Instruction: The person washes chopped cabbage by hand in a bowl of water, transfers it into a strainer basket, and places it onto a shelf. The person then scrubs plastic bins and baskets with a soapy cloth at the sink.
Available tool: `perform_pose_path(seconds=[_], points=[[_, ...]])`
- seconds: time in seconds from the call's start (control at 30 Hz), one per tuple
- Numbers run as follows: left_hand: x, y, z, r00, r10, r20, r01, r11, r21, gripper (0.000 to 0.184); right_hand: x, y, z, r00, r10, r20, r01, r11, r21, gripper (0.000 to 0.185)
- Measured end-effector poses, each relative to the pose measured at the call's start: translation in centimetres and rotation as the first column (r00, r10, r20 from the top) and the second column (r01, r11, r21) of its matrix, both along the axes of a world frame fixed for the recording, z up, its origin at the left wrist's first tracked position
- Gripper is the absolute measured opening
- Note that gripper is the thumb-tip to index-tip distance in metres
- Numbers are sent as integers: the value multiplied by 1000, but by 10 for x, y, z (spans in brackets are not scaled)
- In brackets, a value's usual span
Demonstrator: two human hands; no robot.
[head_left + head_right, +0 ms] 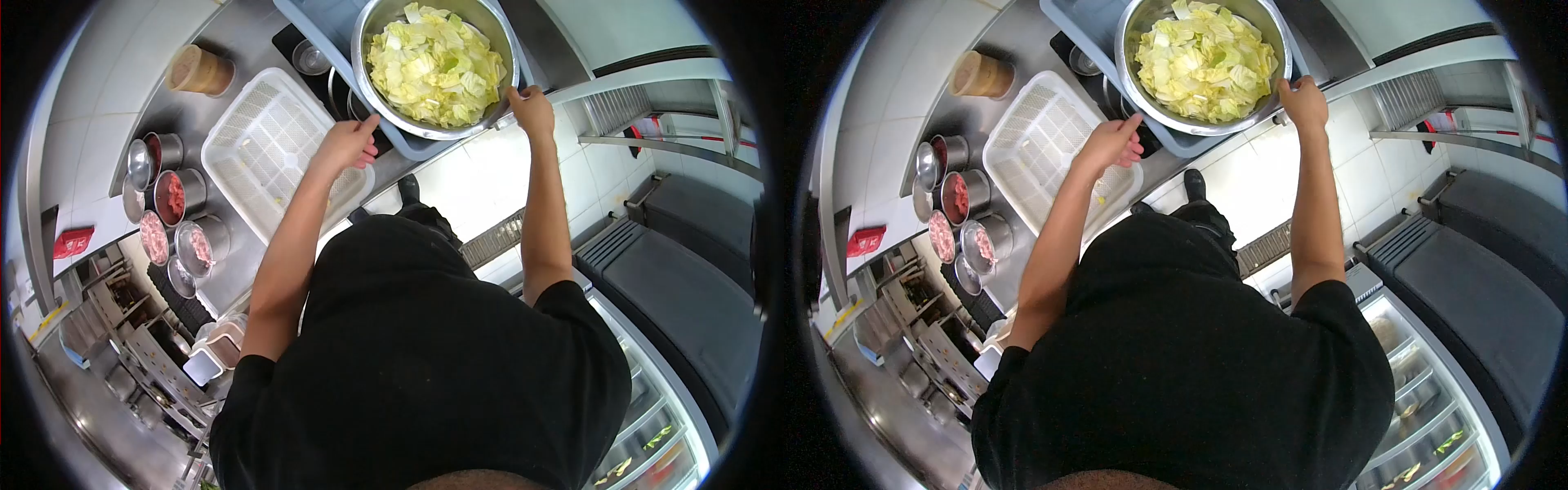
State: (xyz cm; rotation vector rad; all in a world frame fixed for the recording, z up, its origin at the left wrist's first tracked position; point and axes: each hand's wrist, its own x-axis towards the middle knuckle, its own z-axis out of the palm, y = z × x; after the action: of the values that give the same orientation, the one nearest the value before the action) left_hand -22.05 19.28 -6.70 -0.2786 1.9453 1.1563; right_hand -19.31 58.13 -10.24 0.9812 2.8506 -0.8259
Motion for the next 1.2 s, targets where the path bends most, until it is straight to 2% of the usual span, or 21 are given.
perform_pose_path(seconds=[0.03, 0.07, 0.13, 0.2, 0.3, 0.4, 0.5, 0.7, 0.73, 0.83, 0.87, 0.97, 1.07, 1.17, 1.2], points=[[6, -9, 3, 1000, 14, -1, -14, 1000, 25, 58, 2, -9, 14, 999, 31, -45, -23, 982, 186, 51], [11, -16, 6, 1000, 26, 0, -26, 998, 49, 56, -1, -17, 29, 999, 20, -49, -18, 999, 45, 59], [21, -27, 14, 998, 58, 6, -58, 997, 58, 55, -9, -33, 26, 940, 240, -244, -226, 971, 82, 72], [24, -35, 19, 997, 75, 3, -75, 995, 72, 53, -21, -59, 24, 902, 400, -163, -383, 915, 127, 99], [28, -43, 20, 996, 91, -2, -90, 991, 103, 49, -46, -93, 15, 859, 507, 72, -506, 819, 270, 116], [34, -50, 19, 992, 127, 3, -126, 983, 130, 47, -71, -112, 6, 803, 570, 175, -595, 777, 204, 124], [43, -56, 20, 987, 159, 9, -158, 976, 148, 45, -83, -130, -3, 779, 604, 169, -627, 749, 215, 124], [57, -74, 17, 982, 187, 31, -189, 972, 138, 44, -102, -154, -25, 850, 507, 144, -526, 801, 285, 106], [59, -77, 14, 980, 194, 40, -197, 970, 140, 45, -103, -155, -29, 858, 504, 100, -505, 792, 342, 90], [67, -86, 8, 975, 214, 58, -220, 965, 140, 45, -110, -157, -33, 883, 458, 107, -469, 840, 273, 75], [69, -88, 7, 972, 225, 62, -231, 963, 139, 44, -113, -157, -40, 899, 436, 46, -433, 864, 256, 61], [76, -96, 0, 971, 225, 82, -235, 962, 138, 43, -117, -152, -40, 904, 424, 51, -424, 879, 217, 65], [83, -104, -1, 973, 219, 73, -228, 958, 174, 43, -131, -139, -46, 907, 419, 51, -421, 893, 156, 58], [87, -110, 1, 965, 252, 66, -260, 948, 183, 41, -149, -115, -64, 841, 538, -55, -510, 824, 247, 52], [88, -113, 3, 960, 273, 63, -280, 940, 197, 40, -149, -109, -64, 839, 536, -97, -513, 837, 190, 52]])
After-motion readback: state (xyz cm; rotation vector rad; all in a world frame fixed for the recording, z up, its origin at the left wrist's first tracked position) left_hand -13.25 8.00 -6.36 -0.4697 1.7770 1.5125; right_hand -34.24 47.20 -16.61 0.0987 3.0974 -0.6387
